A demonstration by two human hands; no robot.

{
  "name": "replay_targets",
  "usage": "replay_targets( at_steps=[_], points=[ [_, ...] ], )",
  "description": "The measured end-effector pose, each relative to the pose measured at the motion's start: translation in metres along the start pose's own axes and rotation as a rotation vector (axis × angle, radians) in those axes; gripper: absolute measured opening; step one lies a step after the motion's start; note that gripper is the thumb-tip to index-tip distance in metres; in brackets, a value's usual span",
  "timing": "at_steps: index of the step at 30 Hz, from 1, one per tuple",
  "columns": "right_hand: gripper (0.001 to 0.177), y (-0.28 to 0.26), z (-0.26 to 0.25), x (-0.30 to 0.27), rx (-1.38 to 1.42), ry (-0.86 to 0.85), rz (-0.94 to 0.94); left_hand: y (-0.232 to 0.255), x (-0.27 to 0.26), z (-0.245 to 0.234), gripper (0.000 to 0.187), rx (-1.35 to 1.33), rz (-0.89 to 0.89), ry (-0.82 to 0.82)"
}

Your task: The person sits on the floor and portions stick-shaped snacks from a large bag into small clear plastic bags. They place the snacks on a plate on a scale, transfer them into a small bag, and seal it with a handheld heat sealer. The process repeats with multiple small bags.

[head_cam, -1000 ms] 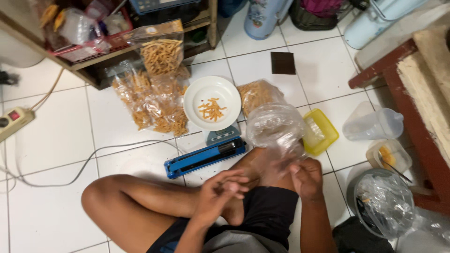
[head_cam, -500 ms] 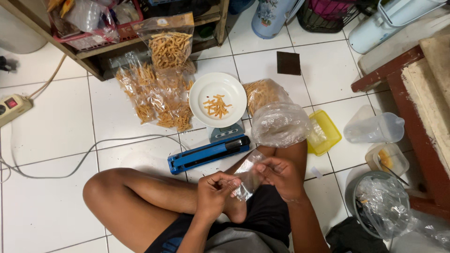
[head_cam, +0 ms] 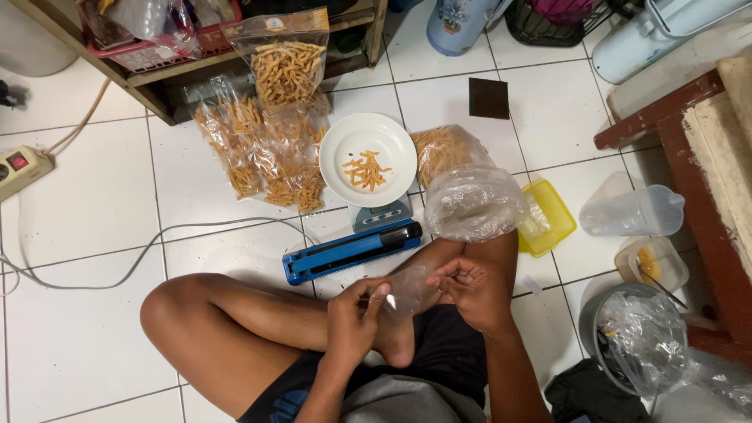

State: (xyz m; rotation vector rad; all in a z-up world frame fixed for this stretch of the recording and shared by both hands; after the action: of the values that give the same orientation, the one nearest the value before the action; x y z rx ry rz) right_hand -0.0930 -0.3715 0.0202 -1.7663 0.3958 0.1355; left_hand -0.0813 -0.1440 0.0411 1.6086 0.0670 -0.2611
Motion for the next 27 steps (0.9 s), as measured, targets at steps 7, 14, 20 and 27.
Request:
replay_targets(
  at_steps=[7,14,20,27],
  points=[
    [0.009,-0.041,0.017,-0.014,-0.261,0.002,-0.046,0.032,-0.002,-0.001,0.040,0.207,0.453,0.016],
    [0.019,-0.035,0.021,-0.016,-0.126,-0.083,-0.133,0.021,0.003,0.005,0.001,-0.106,0.284,0.052],
    [0.031,-0.048,0.022,-0.017,-0.093,-0.248,-0.036,0.023,0.003,0.008,0.006,-0.120,0.295,0.143],
    [0.007,-0.005,0.021,-0.012,-0.013,-0.086,-0.103,0.023,-0.001,0.013,0.013,-0.111,0.358,0.153]
  ],
)
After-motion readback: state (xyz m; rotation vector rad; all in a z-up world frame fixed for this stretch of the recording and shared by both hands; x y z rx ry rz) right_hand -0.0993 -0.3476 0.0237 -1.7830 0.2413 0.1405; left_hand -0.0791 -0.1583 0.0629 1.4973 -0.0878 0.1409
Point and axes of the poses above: each hand's wrist, its own x-axis towards the middle knuckle, its own z-axis out of the palm, y = z × x, the point moved 1 cm from there along x, towards the middle knuckle, and after that the axes turned 13 degrees about -x, right-handed, at the moved point
